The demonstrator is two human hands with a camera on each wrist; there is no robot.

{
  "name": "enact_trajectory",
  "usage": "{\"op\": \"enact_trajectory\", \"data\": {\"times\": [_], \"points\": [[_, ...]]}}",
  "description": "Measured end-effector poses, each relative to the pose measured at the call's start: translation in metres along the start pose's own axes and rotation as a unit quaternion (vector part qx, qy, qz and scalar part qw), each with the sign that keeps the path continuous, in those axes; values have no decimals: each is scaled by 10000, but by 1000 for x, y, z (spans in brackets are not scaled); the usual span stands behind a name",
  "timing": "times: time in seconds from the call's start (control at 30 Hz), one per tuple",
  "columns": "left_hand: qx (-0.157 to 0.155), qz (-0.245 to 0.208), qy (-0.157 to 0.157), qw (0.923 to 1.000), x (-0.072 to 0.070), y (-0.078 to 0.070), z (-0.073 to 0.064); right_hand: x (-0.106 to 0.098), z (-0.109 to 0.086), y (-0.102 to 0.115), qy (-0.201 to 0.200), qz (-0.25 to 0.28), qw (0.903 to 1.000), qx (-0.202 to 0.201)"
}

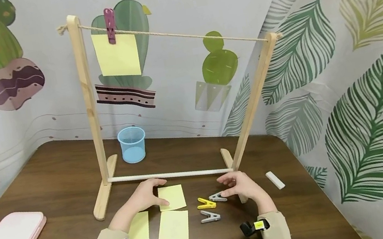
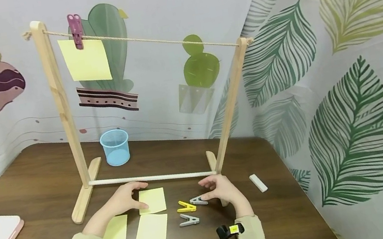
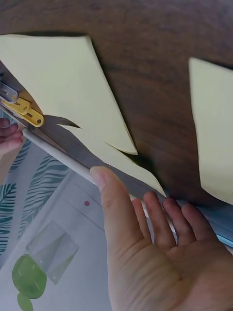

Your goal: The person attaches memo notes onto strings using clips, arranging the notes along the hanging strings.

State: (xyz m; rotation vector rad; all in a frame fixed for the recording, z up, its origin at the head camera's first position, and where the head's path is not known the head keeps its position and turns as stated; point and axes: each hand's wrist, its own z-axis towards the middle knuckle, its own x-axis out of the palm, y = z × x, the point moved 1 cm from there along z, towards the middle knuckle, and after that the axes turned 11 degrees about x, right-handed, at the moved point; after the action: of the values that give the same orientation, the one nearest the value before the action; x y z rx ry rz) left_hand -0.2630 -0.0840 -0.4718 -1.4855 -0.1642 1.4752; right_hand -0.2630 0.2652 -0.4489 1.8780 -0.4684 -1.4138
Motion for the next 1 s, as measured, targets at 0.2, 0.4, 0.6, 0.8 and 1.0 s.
{"op": "enact_trajectory", "data": {"times": [0.2, 0.4, 0.6, 0.8, 1.0], "points": [[-6, 383, 265, 9989, 2, -2, -1, 1, 1, 0, 402, -329, 9986, -47], [-178, 616, 375, 9972, 4, -7, -2, 4, 2, 3, 486, -715, 9963, 6], [-202, 685, 391, 9967, 4, -9, -2, 6, 1, 5, 527, -780, 9954, 170], [-121, 733, 415, 9964, 4, -8, -2, 9, 2, 4, 532, -721, 9956, 278], [-149, 671, 353, 9970, 5, -9, -2, 11, 2, 2, 445, -615, 9962, 423]]}}
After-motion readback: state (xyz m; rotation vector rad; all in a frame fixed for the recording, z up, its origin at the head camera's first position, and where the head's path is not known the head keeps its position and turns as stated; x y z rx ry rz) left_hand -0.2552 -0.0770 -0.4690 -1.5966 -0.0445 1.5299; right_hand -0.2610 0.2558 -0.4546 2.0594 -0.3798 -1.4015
